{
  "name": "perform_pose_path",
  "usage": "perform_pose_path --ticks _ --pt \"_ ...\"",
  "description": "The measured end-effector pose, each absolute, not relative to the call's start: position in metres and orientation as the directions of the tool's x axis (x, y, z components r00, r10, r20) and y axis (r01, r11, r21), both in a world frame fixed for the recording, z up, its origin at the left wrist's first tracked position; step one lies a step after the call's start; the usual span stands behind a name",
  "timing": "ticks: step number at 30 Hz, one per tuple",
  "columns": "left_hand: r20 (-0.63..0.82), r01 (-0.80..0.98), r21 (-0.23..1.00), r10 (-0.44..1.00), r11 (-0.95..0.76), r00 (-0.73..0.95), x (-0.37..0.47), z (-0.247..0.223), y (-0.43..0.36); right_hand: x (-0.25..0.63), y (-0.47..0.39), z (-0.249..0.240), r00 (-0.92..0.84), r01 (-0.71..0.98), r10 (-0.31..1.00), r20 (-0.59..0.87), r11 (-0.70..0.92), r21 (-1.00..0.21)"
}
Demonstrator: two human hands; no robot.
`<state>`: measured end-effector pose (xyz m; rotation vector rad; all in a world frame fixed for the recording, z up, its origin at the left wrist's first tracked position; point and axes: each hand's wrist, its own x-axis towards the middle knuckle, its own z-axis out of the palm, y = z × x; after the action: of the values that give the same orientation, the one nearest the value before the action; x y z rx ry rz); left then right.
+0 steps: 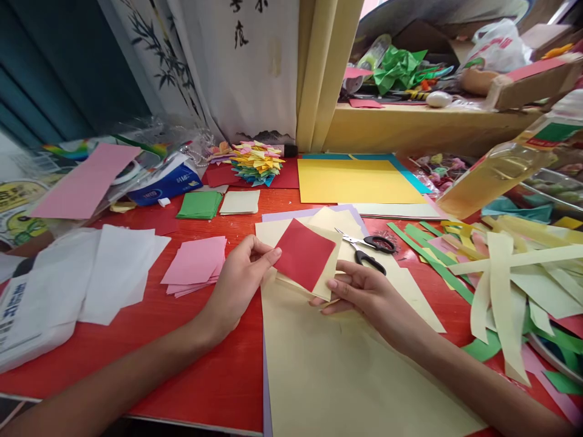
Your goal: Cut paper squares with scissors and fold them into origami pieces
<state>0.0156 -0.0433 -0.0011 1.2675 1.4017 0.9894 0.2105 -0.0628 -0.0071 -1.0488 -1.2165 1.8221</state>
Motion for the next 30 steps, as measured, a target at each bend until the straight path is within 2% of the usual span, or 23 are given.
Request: perform_pose_path --ticks 10,14,18,21,24,30 --pt "-0.216 0.297 0.926 0.973 0.232 -0.086 0.028 -0.001 -0.058 0.205 -0.065 -0.002 -0.441 -0.102 0.867 -0.232 -0.305 -0.947" --pt "-0.191 0.330 0.925 0.981 0.189 -0.027 0.029 0.000 -0.056 0.205 -0.066 -0.002 -0.425 -0.087 0.880 -0.213 -0.274 -0.958" --pt "-0.181 0.299 0.941 0.982 0.160 0.045 0.024 0.000 -0.050 0.210 -0.067 -0.005 -0.371 0.002 0.917 -0.148 -0.159 -0.987" --pt "-0.113 0.274 0.959 0.986 0.076 0.121 0.021 0.002 -0.046 0.214 -0.065 -0.008 -0.319 0.151 0.947 -0.040 0.010 -0.988" --pt "-0.047 0.322 0.946 0.975 -0.027 0.219 0.020 0.001 -0.046 0.214 -0.064 -0.012 -0.289 0.301 0.956 0.053 0.143 -0.943" --pt "-0.001 0.448 0.887 0.969 -0.114 0.249 0.018 -0.008 -0.048 0.210 -0.064 -0.017 -0.303 0.307 0.951 0.062 0.159 -0.938"
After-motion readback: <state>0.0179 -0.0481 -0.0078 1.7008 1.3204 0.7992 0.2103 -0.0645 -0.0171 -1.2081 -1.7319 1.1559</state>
